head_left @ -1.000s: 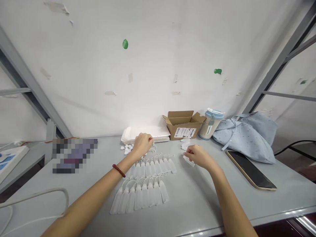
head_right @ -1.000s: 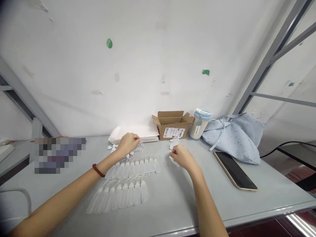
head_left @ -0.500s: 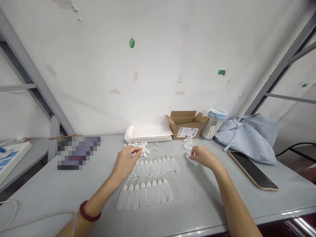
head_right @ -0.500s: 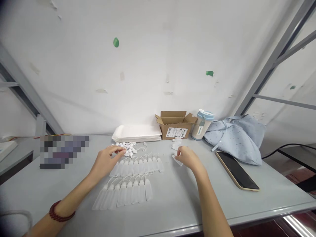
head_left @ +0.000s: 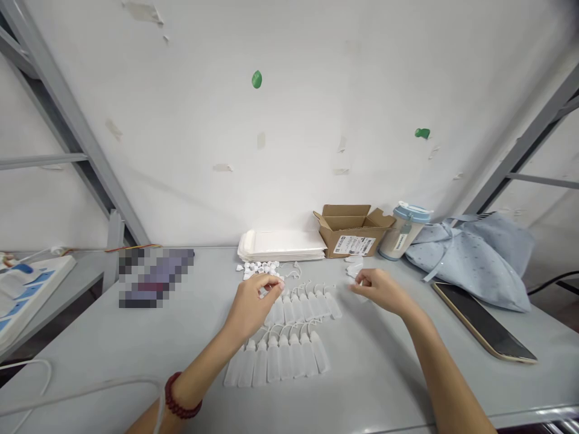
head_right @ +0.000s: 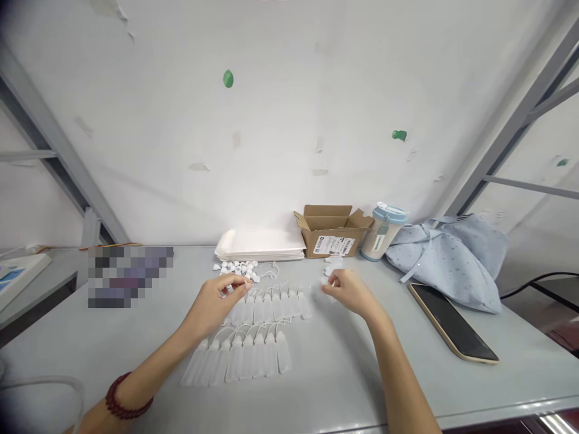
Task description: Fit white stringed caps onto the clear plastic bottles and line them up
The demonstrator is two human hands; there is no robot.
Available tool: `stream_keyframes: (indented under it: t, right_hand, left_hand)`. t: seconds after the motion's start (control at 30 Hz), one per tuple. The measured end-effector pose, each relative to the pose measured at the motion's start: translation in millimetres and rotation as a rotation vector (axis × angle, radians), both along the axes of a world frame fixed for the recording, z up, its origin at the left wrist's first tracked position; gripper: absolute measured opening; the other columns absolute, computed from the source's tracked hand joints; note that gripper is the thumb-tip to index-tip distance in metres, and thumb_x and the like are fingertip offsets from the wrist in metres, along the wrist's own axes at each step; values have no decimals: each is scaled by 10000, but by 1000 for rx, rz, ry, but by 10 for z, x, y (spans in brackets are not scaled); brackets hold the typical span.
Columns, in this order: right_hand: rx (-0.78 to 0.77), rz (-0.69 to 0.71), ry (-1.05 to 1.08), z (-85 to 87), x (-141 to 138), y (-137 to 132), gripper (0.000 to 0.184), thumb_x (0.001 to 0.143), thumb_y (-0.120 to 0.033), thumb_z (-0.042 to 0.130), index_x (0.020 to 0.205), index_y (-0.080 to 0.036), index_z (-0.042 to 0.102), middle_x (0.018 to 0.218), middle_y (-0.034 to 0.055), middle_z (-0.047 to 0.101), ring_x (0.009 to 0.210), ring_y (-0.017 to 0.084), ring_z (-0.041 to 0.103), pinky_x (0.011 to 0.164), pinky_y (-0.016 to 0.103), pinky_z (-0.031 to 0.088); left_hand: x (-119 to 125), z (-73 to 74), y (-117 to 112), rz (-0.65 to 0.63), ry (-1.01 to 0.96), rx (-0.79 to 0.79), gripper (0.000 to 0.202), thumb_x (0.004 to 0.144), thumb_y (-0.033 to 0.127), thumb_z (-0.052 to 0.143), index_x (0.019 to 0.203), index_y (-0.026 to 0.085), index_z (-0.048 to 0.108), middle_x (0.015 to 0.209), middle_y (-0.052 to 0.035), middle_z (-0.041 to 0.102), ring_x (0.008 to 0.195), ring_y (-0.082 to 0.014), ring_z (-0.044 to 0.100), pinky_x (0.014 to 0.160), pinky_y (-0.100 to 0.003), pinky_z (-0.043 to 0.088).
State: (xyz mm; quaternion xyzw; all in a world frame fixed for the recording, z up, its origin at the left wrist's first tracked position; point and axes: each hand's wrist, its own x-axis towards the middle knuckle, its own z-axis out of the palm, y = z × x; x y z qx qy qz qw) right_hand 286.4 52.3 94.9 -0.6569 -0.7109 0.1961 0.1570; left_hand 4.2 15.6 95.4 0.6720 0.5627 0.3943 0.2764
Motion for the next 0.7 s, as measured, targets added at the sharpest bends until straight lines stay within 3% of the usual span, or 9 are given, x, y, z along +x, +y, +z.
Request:
stream_keyframes:
  t: [0.17, 0.27, 0.4, 0.7]
  right_hand:
    - [157, 149, 351, 84, -178, -86, 235, 743, -408, 599, 725, -178, 556, 680, -4, 538, 590, 123, 470, 528, 234, 373]
    - [44, 287, 489, 80, -371, -171, 221, 732, -398, 635, 759, -186, 580, 805, 3, 583, 605, 112, 493, 561, 238, 399]
    - [-60, 392, 572, 27, -613, -278, 188, 715, -344, 674, 755, -180, 591, 738, -7, 592, 650, 125, 527, 650, 261, 417]
    - [-162, 412, 617, -33, -698, -335, 295, 682, -412, 713, 775, -155, 600, 658, -4, 583, 596, 120, 521, 552, 235, 396]
  left_hand:
    - [41, 3, -34, -19, -37, -44, 221, 793, 358, 517, 758, 215, 681, 791, -7, 667, 735, -176, 545, 658, -282, 382]
    - [68, -10, -49, -49, -94, -66, 230, 784, 371, 527, 747, 204, 681, 783, -9, 667, 724, -174, 545, 641, -275, 382]
    - [120, -12, -69, -104, -185, -126, 246, 771, 390, 545, 737, 183, 673, 764, -17, 660, 730, -178, 560, 647, -270, 402]
    - [169, -28, -119, -133, -253, -154, 236, 769, 383, 554, 719, 181, 665, 738, -10, 645, 704, -163, 546, 658, -260, 404]
